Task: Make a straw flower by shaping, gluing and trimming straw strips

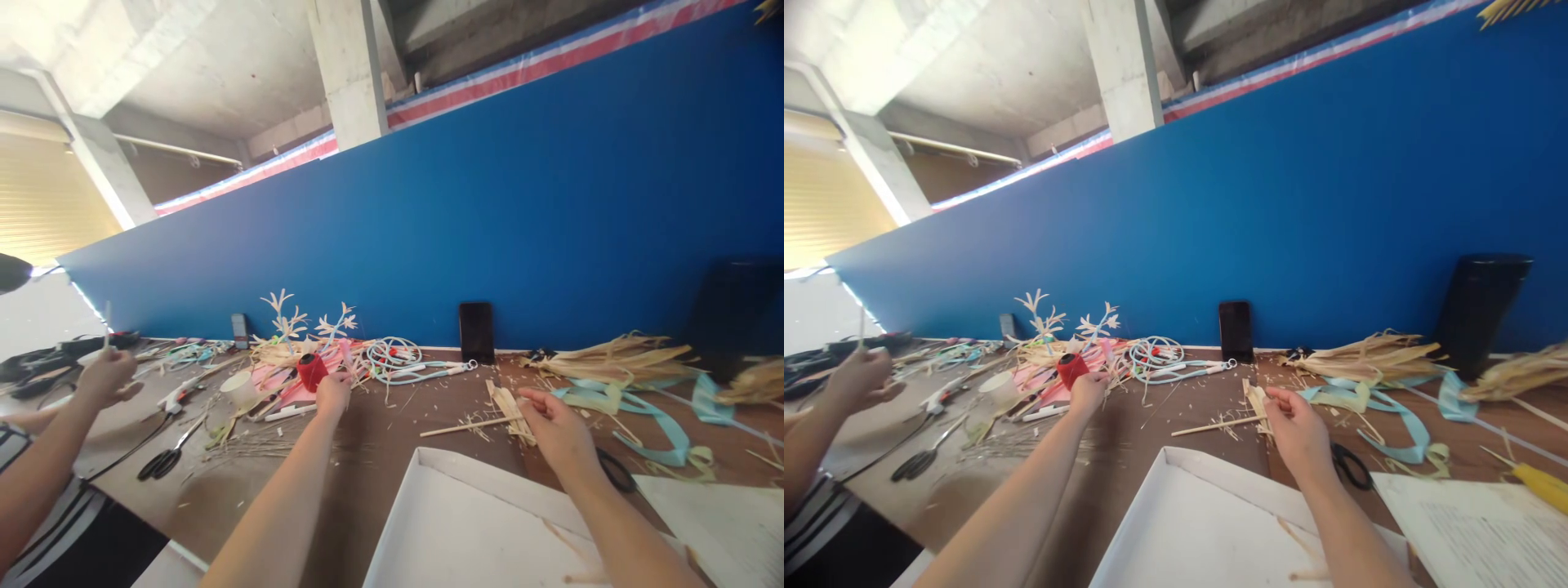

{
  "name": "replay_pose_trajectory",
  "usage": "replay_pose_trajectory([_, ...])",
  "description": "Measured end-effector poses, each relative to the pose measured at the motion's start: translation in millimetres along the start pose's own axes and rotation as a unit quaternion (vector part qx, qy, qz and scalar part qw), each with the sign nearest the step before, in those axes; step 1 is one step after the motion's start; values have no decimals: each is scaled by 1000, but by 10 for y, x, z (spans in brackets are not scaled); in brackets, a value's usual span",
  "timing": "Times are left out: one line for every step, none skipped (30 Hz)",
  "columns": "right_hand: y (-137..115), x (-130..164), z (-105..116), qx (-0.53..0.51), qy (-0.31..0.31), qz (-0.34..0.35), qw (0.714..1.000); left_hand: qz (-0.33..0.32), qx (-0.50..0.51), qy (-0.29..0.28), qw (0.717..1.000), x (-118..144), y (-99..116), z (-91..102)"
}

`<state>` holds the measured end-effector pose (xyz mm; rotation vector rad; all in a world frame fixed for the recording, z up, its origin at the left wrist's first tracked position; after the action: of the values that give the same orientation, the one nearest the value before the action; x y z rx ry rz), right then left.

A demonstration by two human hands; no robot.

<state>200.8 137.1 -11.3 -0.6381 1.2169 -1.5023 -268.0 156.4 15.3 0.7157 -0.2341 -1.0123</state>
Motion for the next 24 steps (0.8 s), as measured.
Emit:
replay_pose_trajectory([-2,0,1,3,0,-1,1000,3,-9,-5,1000,6,17,-30])
replay_pose_trajectory([-7,0,0,5,-2,2,1000,7,-18,-10,1000,13,33,-59])
replay_pose_trajectory([-13,0,-2,8,-4,4,1000,11,-26,-14,999,20,50,-89])
replay_pose_trajectory([-18,0,-4,11,-6,8,1000,15,-35,-17,999,28,66,-119])
replay_pose_trajectory([-21,-1,-6,15,-8,11,1000,18,-42,-19,999,36,82,-150])
replay_pose_trajectory([-21,-1,-8,18,-10,12,1000,20,-49,-21,998,45,95,-182])
replay_pose_trajectory([-18,-2,-9,20,-11,13,1000,22,-55,-21,998,53,106,-214])
replay_pose_trajectory([-14,-3,-9,20,-12,12,1000,24,-60,-22,998,61,113,-245])
replay_pose_trajectory([-11,-5,-11,20,-14,12,1000,25,-64,-22,997,66,118,-272])
replay_pose_trajectory([-10,-5,-11,19,-15,13,1000,26,-67,-23,997,70,122,-297])
replay_pose_trajectory([-10,-6,-11,19,-16,14,1000,25,-68,-23,997,72,124,-317])
replay_pose_trajectory([-11,-6,-10,18,-15,15,1000,24,-67,-23,997,72,126,-330])
replay_pose_trajectory([-12,-6,-10,17,-15,15,1000,22,-66,-22,997,71,127,-338])
replay_pose_trajectory([-14,-5,-13,17,-16,15,1000,19,-64,-20,998,70,129,-338])
replay_pose_trajectory([-15,-5,-14,16,-16,14,1000,15,-62,-18,998,69,130,-332])
replay_pose_trajectory([-12,-5,-17,15,-17,12,1000,10,-61,-15,998,70,133,-321])
replay_pose_trajectory([-8,-5,-22,15,-19,9,1000,5,-59,-12,998,74,137,-306])
replay_pose_trajectory([-3,-5,-24,14,-19,6,1000,-2,-58,-9,998,80,144,-290])
replay_pose_trajectory([2,-5,-23,14,-19,3,1000,-9,-56,-6,998,89,151,-274])
replay_pose_trajectory([7,-5,-19,14,-17,1,1000,-17,-54,-4,998,103,160,-259])
replay_pose_trajectory([13,-5,-14,16,-15,-2,1000,-25,-50,-2,998,119,171,-246])
replay_pose_trajectory([18,-5,-6,18,-12,-4,1000,-32,-46,0,998,138,183,-236])
replay_pose_trajectory([21,-4,2,19,-8,-5,1000,-38,-42,1,998,160,195,-227])
replay_pose_trajectory([20,-3,8,21,-5,-5,1000,-43,-37,2,998,182,207,-221])
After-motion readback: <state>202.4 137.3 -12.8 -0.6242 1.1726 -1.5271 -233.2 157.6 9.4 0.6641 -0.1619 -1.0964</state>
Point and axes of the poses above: each hand's wrist, its own x-axis away from the middle knuckle, its own z-axis out of the back of the hand, y = z × x, the point moved 10 cm from there along -x, towards the middle knuckle, and after that the axes turned 2 degrees about -y, right-handed, at the moved point
